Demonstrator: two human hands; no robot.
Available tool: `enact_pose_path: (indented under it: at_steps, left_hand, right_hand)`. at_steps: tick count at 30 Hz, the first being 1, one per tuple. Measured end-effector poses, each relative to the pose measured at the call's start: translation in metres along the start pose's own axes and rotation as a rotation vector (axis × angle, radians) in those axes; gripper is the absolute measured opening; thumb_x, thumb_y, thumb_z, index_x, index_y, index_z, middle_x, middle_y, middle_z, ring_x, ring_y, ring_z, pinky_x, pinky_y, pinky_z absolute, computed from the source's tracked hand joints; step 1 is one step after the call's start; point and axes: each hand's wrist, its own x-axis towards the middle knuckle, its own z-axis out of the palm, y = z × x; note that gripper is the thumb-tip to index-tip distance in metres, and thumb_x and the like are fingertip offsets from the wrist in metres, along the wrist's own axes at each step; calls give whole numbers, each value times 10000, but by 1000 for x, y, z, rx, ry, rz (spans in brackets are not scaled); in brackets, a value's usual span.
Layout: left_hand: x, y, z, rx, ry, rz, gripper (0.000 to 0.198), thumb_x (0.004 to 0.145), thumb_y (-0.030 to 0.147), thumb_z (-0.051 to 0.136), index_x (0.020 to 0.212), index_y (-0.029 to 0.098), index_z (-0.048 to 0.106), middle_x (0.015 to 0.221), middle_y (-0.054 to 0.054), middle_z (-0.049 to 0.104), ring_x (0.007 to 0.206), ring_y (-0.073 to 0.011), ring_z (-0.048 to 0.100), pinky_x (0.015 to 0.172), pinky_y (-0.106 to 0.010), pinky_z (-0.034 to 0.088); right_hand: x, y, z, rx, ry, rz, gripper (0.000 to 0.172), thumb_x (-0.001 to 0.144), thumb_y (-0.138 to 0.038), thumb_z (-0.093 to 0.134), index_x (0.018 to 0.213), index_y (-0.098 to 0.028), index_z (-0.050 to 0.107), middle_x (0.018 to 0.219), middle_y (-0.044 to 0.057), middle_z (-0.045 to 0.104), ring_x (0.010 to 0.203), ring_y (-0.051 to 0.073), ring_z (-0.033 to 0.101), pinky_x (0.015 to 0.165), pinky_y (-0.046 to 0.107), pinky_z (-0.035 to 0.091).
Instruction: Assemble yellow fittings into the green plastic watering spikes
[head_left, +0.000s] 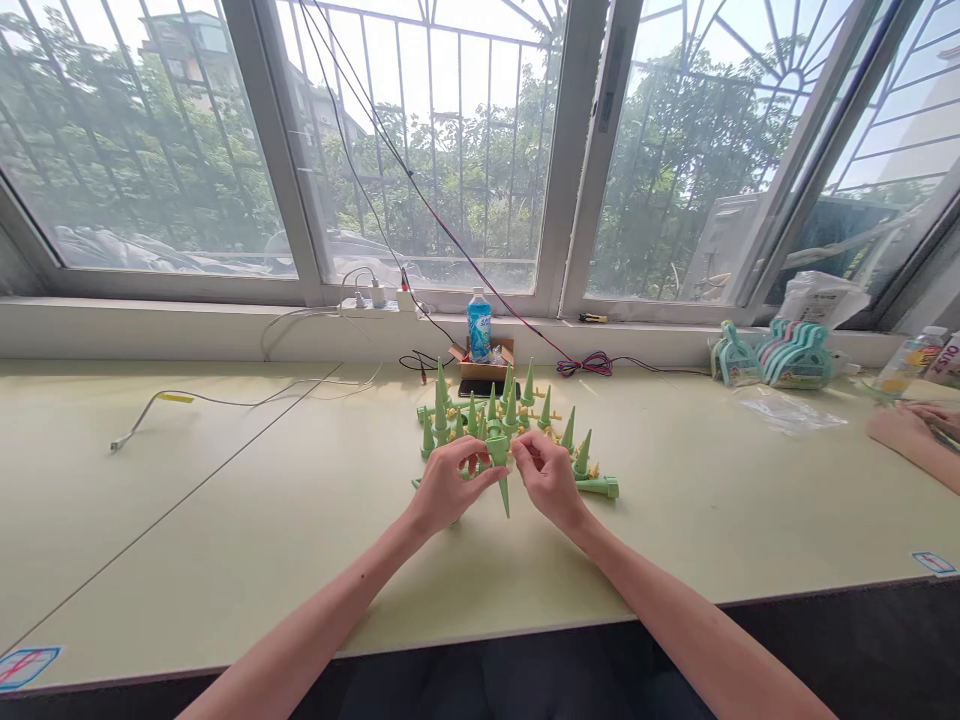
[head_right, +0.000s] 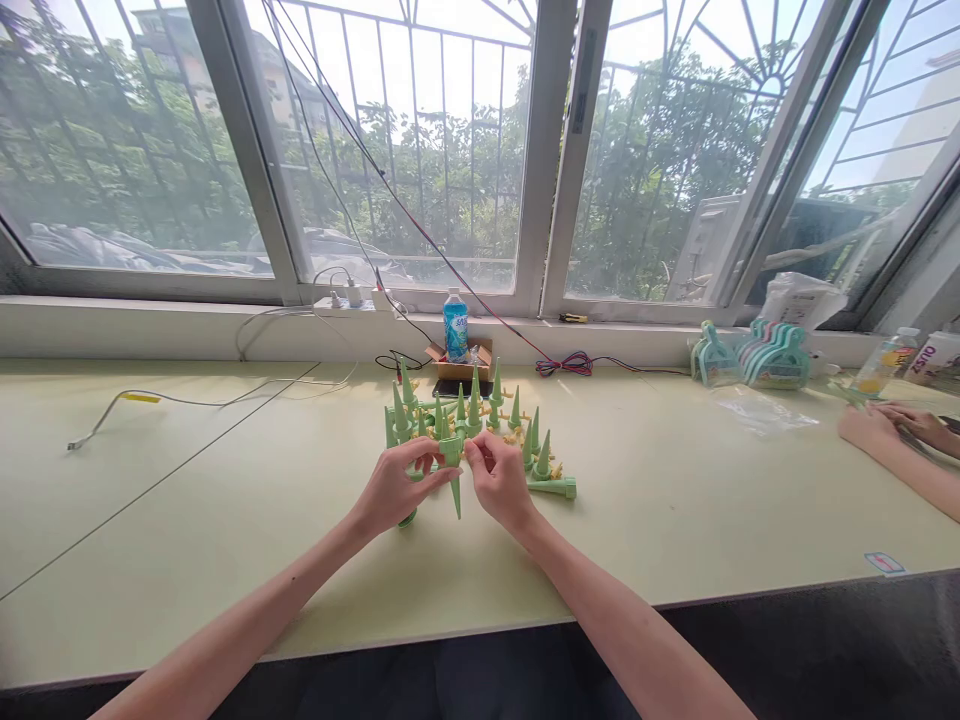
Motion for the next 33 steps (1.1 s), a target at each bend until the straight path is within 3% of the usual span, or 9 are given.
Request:
enact_pose_path:
  at_steps: [8,19,33]
  left_hand:
    - [0,-1,0,-9,11,30,233,804,383,672,736,174,594,713,-5,579,627,-123,456,573,-233,387]
    - [1,3,3,-24,7,-22,294,847,403,611,679,166,563,637,15,537,602,-115,438,556,-227,361]
    - [2,-1,4,-11,1,-29,333,861,426,593,664,165,531,632,19,542,593,-109,430,552,-220,345]
  right_hand:
    - [0,2,1,-16,-2,8,316,928,-417,491,720,-185,537,563,-40,400,480,102,336,448,242,257]
    - [0,3,2,-21,11,13,332,940,-435,483,736,-183,549,558,-39,399,488,105,342,452,236,278]
    - [-1,3,2,116,-71,65,281,958,-413,458,779,-198,492,538,-59,415,439,93,382,431,221,312]
